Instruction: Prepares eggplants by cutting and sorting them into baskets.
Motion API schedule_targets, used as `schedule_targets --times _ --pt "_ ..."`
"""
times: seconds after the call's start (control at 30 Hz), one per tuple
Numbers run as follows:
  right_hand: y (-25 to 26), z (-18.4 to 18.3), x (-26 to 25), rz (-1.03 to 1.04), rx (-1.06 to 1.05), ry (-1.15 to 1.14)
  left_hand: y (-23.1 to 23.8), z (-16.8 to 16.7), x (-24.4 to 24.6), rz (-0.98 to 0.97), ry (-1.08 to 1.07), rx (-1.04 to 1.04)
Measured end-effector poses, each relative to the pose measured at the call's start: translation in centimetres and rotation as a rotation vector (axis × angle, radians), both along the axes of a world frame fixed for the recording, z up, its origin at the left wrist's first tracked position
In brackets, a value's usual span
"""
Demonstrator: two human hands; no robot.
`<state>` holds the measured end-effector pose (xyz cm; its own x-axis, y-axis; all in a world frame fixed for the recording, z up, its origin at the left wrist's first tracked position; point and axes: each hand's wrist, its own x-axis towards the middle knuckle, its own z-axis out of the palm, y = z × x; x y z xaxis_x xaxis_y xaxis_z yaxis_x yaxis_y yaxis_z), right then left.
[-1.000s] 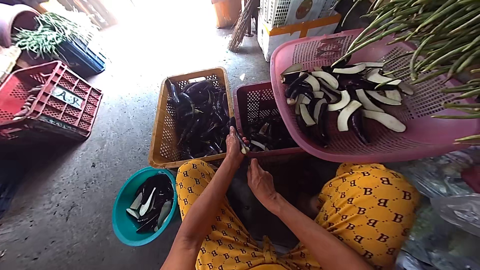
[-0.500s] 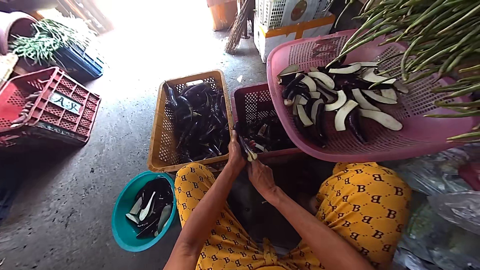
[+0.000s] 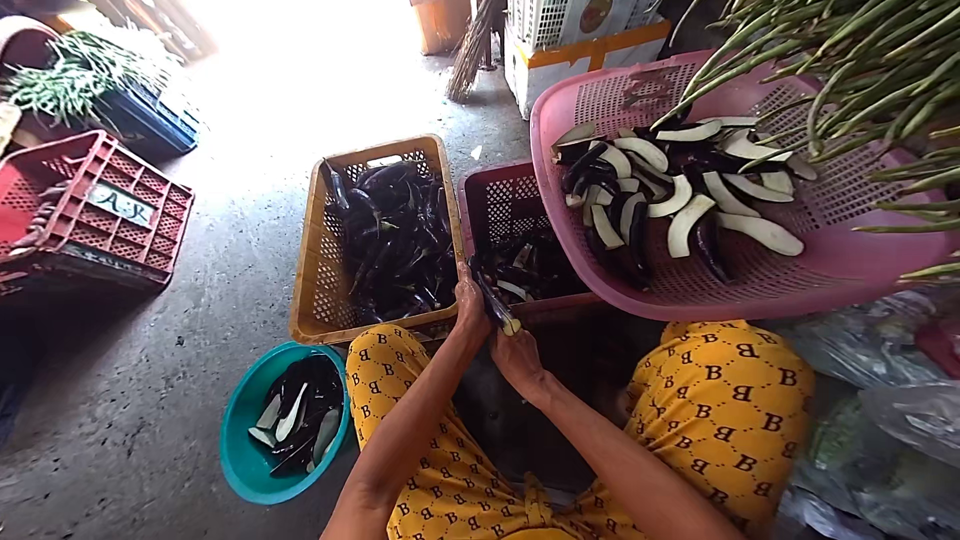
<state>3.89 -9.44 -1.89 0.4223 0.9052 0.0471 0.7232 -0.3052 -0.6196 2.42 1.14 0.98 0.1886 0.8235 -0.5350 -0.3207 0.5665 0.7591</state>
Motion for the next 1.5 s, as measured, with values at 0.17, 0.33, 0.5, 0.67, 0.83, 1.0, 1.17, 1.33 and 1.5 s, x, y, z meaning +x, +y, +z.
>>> schedule_targets --times 0.17,0.33,0.5,0.67,0.83,1.0,1.17,1.33,1.5 --pt "0.4 -1.1 0.2 -0.028 0.066 -0.009 -0.5 -0.2 0.1 -0.04 0.019 0.01" --pt "0.6 1.3 1.4 -0.04 0.02 0.072 2.1 0.6 -2.0 -0.264 0.011 0.069" --pt "0.7 5.1 3.5 0.05 -0.202 0.218 5.1 0.8 -4.9 -0.635 -0.027 0.219" --pt "0.9 4.5 3.7 0.05 -0.124 0.256 3.7 0.9 -4.4 -0.475 -0.076 0.182" --pt "1.6 3.9 4.1 0.025 -0.138 0.317 1.9 0.3 -3.0 -0.38 -0.109 0.114" --pt "2.3 3.1 4.4 0.024 -0.187 0.402 0.7 -0.2 -2.3 -0.334 -0.088 0.089" --pt "2.9 2.6 5.4 0.072 -0.236 0.499 0.1 -0.5 -2.1 -0.331 -0.115 0.031" --pt "2.6 4.7 7.6 0.106 -0.272 0.714 1.9 1.3 -3.6 -0.44 -0.059 0.115" --pt "2.7 4.5 7.5 0.102 -0.268 0.64 1.8 1.3 -3.7 -0.363 -0.058 0.189"
